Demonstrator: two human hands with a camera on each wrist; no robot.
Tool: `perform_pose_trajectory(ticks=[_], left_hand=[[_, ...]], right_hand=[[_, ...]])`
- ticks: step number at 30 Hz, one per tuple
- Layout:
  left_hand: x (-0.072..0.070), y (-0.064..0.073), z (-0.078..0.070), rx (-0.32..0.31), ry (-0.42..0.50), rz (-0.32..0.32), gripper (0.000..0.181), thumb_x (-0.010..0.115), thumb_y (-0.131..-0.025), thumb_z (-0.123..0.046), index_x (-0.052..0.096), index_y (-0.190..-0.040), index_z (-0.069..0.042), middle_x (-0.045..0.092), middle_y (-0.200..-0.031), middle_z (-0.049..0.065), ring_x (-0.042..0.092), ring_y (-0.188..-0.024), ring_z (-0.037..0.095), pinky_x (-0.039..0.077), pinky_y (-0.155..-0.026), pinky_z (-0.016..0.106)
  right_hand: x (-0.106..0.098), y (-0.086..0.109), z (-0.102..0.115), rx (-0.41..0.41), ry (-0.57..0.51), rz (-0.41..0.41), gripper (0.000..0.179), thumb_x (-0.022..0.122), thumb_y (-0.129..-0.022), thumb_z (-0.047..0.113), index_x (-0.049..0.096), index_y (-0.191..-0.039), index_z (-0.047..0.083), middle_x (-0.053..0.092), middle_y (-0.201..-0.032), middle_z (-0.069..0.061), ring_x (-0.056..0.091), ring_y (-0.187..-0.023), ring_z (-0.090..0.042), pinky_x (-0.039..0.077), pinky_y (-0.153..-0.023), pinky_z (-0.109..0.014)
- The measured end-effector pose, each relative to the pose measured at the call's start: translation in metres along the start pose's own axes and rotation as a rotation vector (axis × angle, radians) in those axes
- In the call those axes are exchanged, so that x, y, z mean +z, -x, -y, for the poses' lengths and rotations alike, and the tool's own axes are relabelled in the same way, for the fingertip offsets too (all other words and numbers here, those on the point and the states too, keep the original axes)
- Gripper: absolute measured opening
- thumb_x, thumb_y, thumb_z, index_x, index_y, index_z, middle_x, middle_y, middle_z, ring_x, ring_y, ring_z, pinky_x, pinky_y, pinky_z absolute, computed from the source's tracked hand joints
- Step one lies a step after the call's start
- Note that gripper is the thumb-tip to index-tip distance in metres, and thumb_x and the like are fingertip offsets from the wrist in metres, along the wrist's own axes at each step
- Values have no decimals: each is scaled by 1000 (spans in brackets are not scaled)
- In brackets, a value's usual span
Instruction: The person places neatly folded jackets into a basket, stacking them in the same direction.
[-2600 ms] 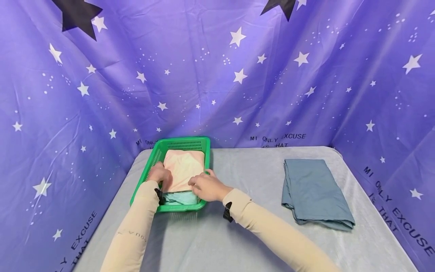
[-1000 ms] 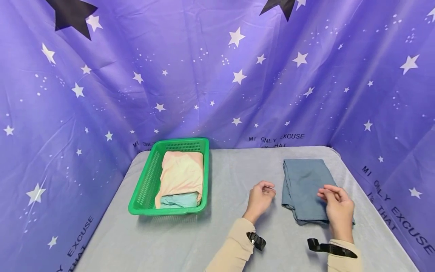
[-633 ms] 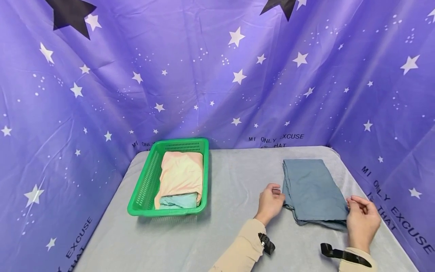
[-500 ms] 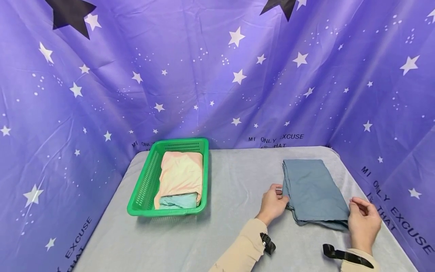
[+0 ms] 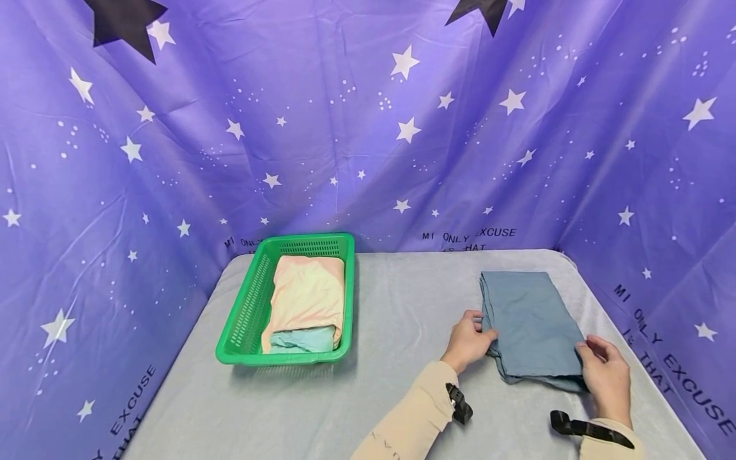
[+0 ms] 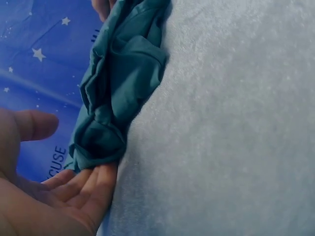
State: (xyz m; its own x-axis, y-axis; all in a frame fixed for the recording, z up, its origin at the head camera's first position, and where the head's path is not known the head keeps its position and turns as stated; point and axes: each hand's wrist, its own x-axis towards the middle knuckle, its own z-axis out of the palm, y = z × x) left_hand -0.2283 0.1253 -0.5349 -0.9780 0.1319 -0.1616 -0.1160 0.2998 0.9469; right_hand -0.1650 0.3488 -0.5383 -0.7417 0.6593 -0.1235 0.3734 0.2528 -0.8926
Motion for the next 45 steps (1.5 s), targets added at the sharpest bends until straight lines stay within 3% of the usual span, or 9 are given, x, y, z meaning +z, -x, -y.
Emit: perform_pose_trajectory(ticks=[4, 10, 14, 17, 19, 25, 37, 41, 45], left_hand=[[1, -1, 1, -13, 45, 2, 49, 76, -90, -20, 59, -135, -14, 74, -93, -1, 63, -75, 7, 51, -68, 26], [3, -5, 0, -50, 81, 41, 49, 74, -93, -24, 57, -138, -13, 70, -83, -5, 53, -64, 7, 43, -62, 26], [4, -9, -3, -56, 10, 34, 51, 74, -91, -30, 59, -137, -12, 64, -72, -7, 47, -57, 9, 39, -57, 25], [5, -12, -5, -54, -51, 20, 53, 76, -89, -33, 61, -134, -10, 60, -66, -6, 47, -55, 10, 39, -57, 25], [5, -14, -5, -54, -79, 11, 52, 76, -88, -34, 63, -132, -10, 64, -71, -6, 52, -59, 9, 43, -60, 25], [6, -18, 0, -59, -87, -19, 43, 78, -87, -37, 71, -122, -12, 77, -93, -1, 66, -75, 9, 54, -69, 29], [4, -25, 6, -42, -36, -23, 23, 79, -88, -40, 75, -91, -18, 68, -78, -6, 55, -66, 7, 47, -62, 28], [3, -26, 7, -40, -27, -27, 26, 80, -87, -41, 76, -97, -17, 72, -88, -7, 60, -75, 6, 52, -71, 29], [3, -23, 6, -53, -14, -27, 47, 81, -86, -40, 74, -120, -9, 75, -116, 4, 70, -104, 17, 58, -90, 36]], right_hand=[[-3, -6, 2, -11, 103, 44, 59, 54, -102, 38, 49, -150, 4, 60, -114, 6, 38, -89, 15, 36, -84, -14], [-8, -18, 6, -62, 238, 107, 62, 52, -103, 41, 47, -149, 1, 72, -118, -10, 37, -82, 17, 37, -81, -19], [-8, -22, 7, -75, 279, 139, 63, 49, -104, 40, 44, -150, -3, 55, -142, -30, 61, -96, -14, 40, -79, -24], [-7, -25, 8, -76, 295, 161, 64, 47, -105, 39, 42, -150, -6, 50, -145, -33, 57, -119, -43, 42, -82, -31], [-6, -27, 10, -82, 305, 183, 65, 44, -106, 40, 39, -150, -7, 48, -145, -35, 53, -125, -48, 44, -88, -39], [-3, -32, 14, -74, 303, 306, 75, 38, -107, 44, 24, -155, -11, 35, -146, -41, 43, -128, -54, 40, -101, -62], [2, -30, 19, -31, 262, 445, 89, 35, -106, 53, 10, -157, -15, 17, -158, -44, 27, -143, -58, 27, -117, -67], [5, -28, 18, -29, 227, 475, 91, 35, -105, 55, 9, -157, -15, 20, -157, -43, 32, -140, -55, 31, -115, -65], [9, -25, 18, -28, 190, 467, 89, 38, -106, 53, 10, -157, -14, 25, -156, -41, 38, -135, -51, 38, -110, -59]])
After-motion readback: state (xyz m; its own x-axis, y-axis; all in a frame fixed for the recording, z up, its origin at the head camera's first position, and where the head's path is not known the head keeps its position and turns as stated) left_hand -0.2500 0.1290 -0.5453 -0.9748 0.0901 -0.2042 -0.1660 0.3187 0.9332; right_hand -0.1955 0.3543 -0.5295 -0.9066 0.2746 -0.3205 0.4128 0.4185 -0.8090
